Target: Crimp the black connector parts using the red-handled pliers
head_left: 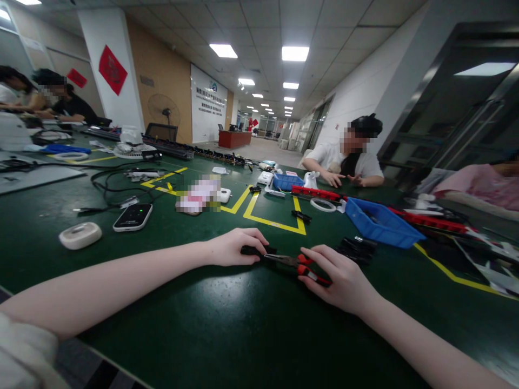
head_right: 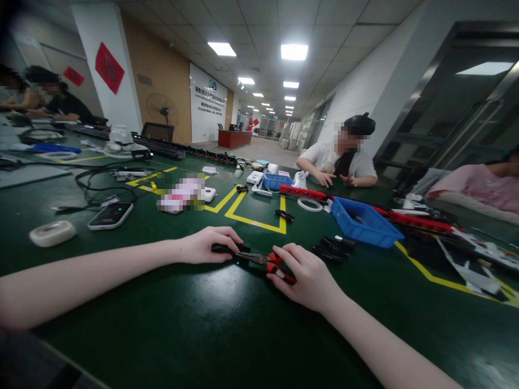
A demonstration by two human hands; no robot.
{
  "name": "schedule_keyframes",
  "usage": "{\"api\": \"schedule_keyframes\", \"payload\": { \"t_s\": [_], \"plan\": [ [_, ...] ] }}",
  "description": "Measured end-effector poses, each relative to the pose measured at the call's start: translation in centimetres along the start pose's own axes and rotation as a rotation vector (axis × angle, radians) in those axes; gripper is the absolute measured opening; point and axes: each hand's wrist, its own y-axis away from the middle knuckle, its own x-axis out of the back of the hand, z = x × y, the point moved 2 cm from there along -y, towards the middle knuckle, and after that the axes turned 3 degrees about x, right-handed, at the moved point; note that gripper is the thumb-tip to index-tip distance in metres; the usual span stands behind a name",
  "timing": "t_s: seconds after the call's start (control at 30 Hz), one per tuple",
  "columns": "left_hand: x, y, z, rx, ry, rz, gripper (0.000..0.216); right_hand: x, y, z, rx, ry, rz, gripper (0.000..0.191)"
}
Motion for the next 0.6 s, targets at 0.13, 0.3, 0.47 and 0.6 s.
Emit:
{"api": "schedule_keyframes", "payload": {
  "t_s": [0.13,0.3,0.47,0.6],
  "plan": [
    [-0.05,-0.08,-0.29,-0.002,0.010,0.013,0.019,-0.02,-0.01,0.12,0.008,0.012,0.000,0.036],
    [0.10,-0.17,-0.18,-0.016,-0.032,-0.033,0.028,0.01,-0.17,0.16,-0.014,-0.018,-0.028,0.034],
    [0.09,-0.19,0.30,-0.036,-0.127,-0.100,0.036,0.15,-0.28,0.23,-0.035,-0.008,-0.043,0.048],
    [-0.09,-0.12,0.36,-0.047,-0.144,-0.094,0.030,0.06,-0.27,0.36,-0.029,0.005,-0.049,0.047]
  ]
}}
